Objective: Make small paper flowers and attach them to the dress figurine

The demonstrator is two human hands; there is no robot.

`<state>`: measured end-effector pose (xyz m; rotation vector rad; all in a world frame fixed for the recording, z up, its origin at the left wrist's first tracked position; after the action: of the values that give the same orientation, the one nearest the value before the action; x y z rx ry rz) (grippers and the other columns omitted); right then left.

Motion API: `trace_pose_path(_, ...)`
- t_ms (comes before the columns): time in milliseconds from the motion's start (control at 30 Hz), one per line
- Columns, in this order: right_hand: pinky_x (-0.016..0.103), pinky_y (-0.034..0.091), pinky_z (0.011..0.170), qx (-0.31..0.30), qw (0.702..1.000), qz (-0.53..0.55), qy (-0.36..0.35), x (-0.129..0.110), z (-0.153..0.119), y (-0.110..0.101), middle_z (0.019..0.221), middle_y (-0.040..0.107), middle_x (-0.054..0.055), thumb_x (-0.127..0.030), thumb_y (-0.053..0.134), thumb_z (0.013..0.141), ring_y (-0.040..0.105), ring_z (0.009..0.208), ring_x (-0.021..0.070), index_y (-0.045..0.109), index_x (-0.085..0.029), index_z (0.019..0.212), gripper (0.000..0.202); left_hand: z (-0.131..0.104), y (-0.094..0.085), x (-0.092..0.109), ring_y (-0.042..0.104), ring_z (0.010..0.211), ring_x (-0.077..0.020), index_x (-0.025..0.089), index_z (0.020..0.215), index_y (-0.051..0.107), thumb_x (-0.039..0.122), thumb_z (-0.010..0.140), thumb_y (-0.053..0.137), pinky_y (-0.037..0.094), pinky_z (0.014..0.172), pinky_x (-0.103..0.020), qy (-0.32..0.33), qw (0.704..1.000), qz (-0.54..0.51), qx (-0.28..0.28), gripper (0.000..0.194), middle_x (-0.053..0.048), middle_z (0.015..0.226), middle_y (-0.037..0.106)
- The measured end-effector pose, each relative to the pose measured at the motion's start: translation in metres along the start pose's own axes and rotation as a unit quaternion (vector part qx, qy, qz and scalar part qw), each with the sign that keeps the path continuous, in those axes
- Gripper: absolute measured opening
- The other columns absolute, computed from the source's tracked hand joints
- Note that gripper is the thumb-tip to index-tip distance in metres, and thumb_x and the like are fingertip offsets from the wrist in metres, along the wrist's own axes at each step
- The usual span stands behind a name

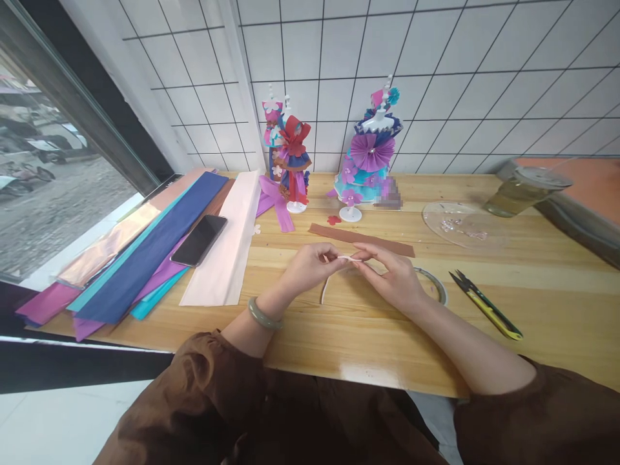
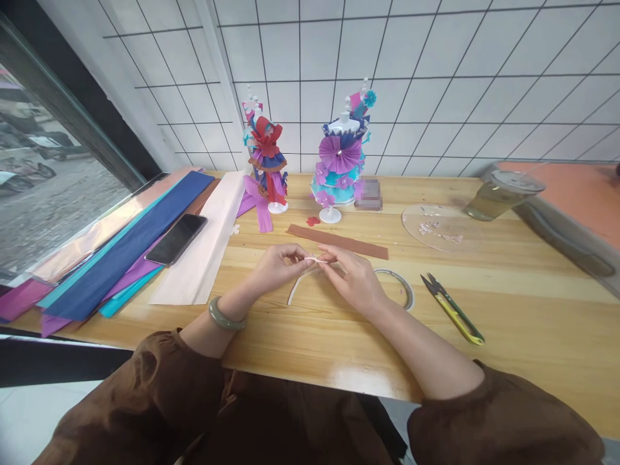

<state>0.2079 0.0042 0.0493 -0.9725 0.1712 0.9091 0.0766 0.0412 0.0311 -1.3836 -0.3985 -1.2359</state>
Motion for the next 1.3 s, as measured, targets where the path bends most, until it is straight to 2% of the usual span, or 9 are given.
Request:
trace_pose_path(167,0.034,0.048,0.081,-0.013,1.0,0.0,0.001,0.003,0.0,0.001,0.089,0.065,0.003,-0.022,0.048,0.081,0.061,0.087,0.0178,0.049,-0.023,0.113,0.032,0.001,0.002,0.003,0.056,0.069,-0.0099,0.018,0.099,0.061,0.037,0.073,0.056,0.043,0.065,-0.021,0.017,0.999,-0.036,-0.011,0.033,-0.003,0.086,0.065)
trace_pose_path(267,0.035,0.047,0.082,-0.019,1.0,0.003,-0.002,0.005,0.0,0.003,0.089,0.065,0.003,-0.022,0.048,0.081,0.061,0.087,0.0183,0.049,-0.023,0.114,0.033,0.0,0.005,0.006,0.056,0.07,-0.0101,0.019,0.092,0.065,0.035,0.077,0.051,0.042,0.064,-0.021,0.042,0.998,-0.026,-0.033,0.026,-0.002,0.086,0.066)
trace_pose_path(467,0.034,0.049,0.079,-0.023,0.999,0.031,0.032,0.013,0.001,0.005,0.092,0.065,0.003,-0.025,0.05,0.08,0.061,0.084,0.0175,0.048,-0.024,0.114,0.034,0.0,0.002,0.006,0.056,0.067,-0.0103,0.019,0.083,0.067,0.04,0.076,0.05,0.041,0.061,-0.021,0.043,0.999,0.003,-0.014,0.027,-0.001,0.079,0.066)
trace_pose_path(600,0.033,0.049,0.075,-0.038,0.995,0.065,0.07,0.022,0.0,0.01,0.098,0.064,0.004,-0.028,0.056,0.076,0.061,0.083,0.0174,0.047,-0.024,0.116,0.041,0.0,0.001,0.011,0.056,0.069,-0.0104,0.019,0.083,0.066,0.034,0.077,0.051,0.041,0.063,-0.022,0.065,0.998,0.016,-0.007,0.022,-0.001,0.08,0.066)
trace_pose_path(700,0.033,0.049,0.073,-0.033,0.994,0.072,0.08,0.024,-0.001,0.011,0.092,0.065,0.004,-0.03,0.055,0.076,0.061,0.082,0.0178,0.049,-0.024,0.114,0.039,-0.001,0.0,0.013,0.056,0.07,-0.0105,0.018,0.081,0.065,0.03,0.077,0.05,0.041,0.065,-0.022,0.079,0.996,0.031,-0.005,0.019,-0.002,0.078,0.065)
trace_pose_path(900,0.032,0.049,0.074,-0.004,0.998,0.033,0.052,0.011,0.0,0.003,0.081,0.067,0.002,-0.03,0.053,0.078,0.062,0.079,0.0177,0.055,-0.023,0.107,0.03,0.0,-0.002,0.009,0.055,0.069,-0.0105,0.017,0.077,0.064,0.032,0.077,0.05,0.041,0.065,-0.022,0.054,0.998,0.034,0.009,0.021,-0.002,0.075,0.064)
trace_pose_path(1033,0.031,0.048,0.074,-0.013,0.998,0.029,0.051,0.01,0.003,0.0,0.082,0.068,0.001,-0.028,0.052,0.079,0.062,0.081,0.0175,0.053,-0.023,0.11,0.032,-0.001,0.002,0.006,0.055,0.066,-0.0103,0.017,0.083,0.064,0.036,0.077,0.049,0.041,0.061,-0.022,0.025,1.0,0.009,-0.012,0.025,-0.002,0.079,0.065)
trace_pose_path(1133,0.032,0.048,0.075,-0.021,0.998,0.029,0.053,0.013,0.002,0.001,0.086,0.068,0.002,-0.027,0.052,0.079,0.062,0.086,0.0187,0.054,-0.023,0.109,0.031,-0.001,0.003,0.007,0.055,0.067,-0.0101,0.018,0.088,0.065,0.036,0.077,0.049,0.041,0.062,-0.021,0.028,0.999,-0.005,-0.023,0.026,-0.002,0.084,0.065)
trace_pose_path(1300,0.034,0.05,0.073,-0.027,0.998,0.044,0.045,0.016,0.0,0.006,0.091,0.066,0.004,-0.03,0.052,0.078,0.062,0.084,0.0195,0.053,-0.023,0.11,0.033,0.0,0.002,0.009,0.056,0.071,-0.0117,0.018,0.083,0.066,0.034,0.079,0.047,0.041,0.065,-0.022,0.038,0.999,0.011,-0.037,0.025,-0.002,0.08,0.066)
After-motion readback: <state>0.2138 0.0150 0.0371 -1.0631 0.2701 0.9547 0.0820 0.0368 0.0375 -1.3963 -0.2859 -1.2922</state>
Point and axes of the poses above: each hand's wrist, its own z-axis towards the middle knuckle, its own y-axis out of the palm, x = y × z, the point moved 7 cm from there along z, towards the middle knuckle
